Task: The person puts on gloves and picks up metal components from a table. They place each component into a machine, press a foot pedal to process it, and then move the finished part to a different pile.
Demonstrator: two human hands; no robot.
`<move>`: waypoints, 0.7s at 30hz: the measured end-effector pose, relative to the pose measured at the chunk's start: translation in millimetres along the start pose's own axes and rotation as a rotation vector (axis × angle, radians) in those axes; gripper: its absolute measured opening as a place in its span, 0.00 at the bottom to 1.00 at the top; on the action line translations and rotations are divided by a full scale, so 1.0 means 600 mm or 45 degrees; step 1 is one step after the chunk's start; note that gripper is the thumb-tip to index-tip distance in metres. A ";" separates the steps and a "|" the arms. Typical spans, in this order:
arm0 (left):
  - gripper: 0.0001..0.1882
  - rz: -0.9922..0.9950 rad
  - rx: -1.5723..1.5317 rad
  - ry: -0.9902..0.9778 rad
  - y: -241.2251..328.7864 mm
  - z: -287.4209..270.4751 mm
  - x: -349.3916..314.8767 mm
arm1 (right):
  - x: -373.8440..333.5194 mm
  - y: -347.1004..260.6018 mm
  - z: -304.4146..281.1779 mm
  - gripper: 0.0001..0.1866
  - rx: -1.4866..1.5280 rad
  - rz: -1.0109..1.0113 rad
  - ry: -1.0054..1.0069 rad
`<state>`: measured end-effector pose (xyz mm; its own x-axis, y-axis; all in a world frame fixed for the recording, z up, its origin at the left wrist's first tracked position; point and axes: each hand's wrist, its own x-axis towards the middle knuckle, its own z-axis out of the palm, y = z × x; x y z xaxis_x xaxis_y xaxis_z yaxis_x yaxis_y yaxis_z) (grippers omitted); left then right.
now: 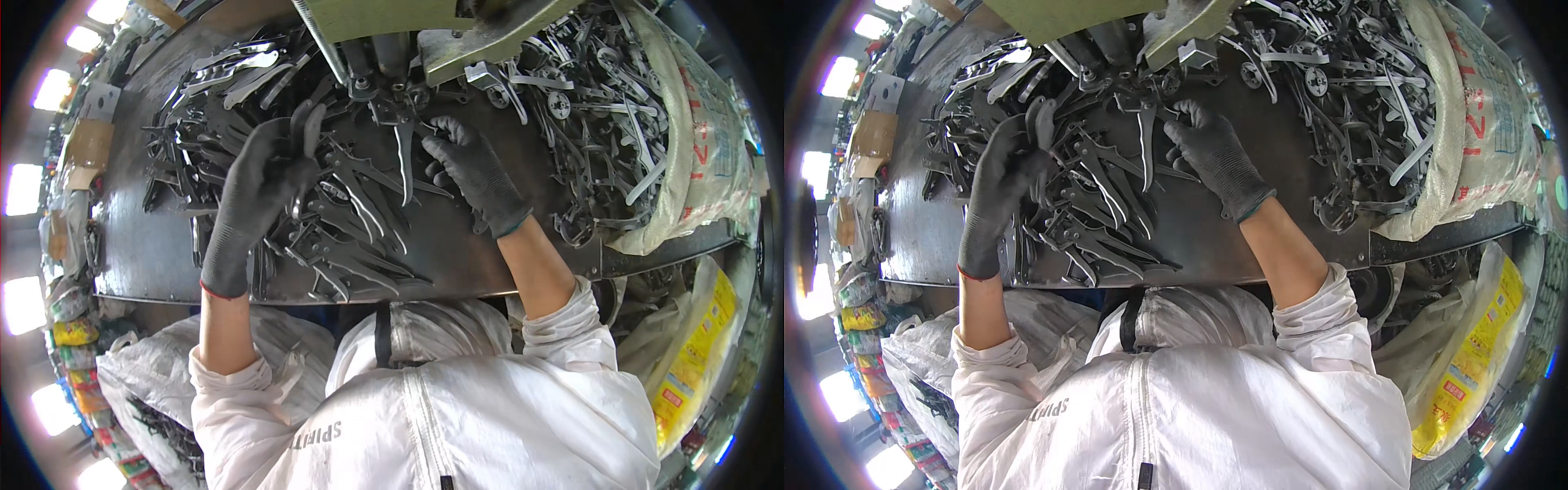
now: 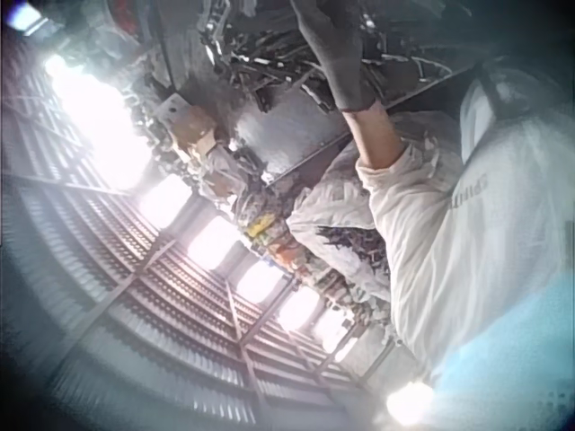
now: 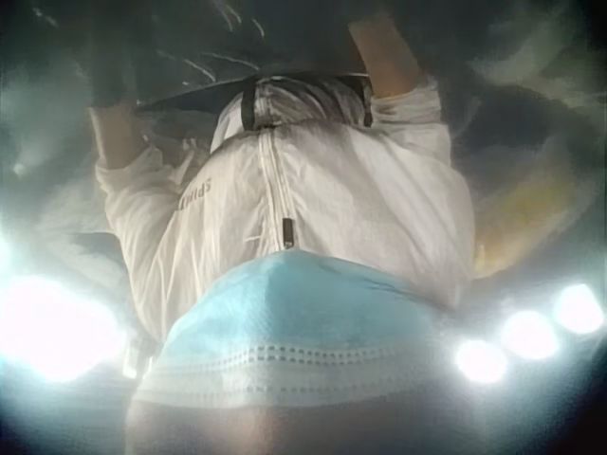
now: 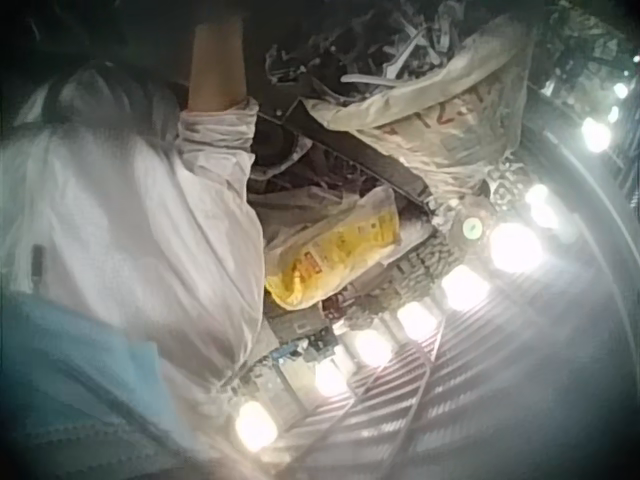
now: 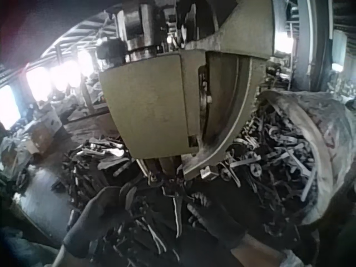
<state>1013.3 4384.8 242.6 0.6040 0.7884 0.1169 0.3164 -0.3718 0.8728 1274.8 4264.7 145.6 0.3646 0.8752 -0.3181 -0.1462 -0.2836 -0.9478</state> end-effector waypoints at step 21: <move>0.14 0.230 0.586 -0.123 -0.053 0.197 0.083 | 0.017 -0.065 -0.250 0.17 -0.801 -0.578 1.005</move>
<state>1119.7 4378.2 164.8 0.7370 0.6507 0.1830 0.4775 -0.6928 0.5404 1422.3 4226.2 175.8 0.7828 0.5156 0.3484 0.5616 -0.3441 -0.7525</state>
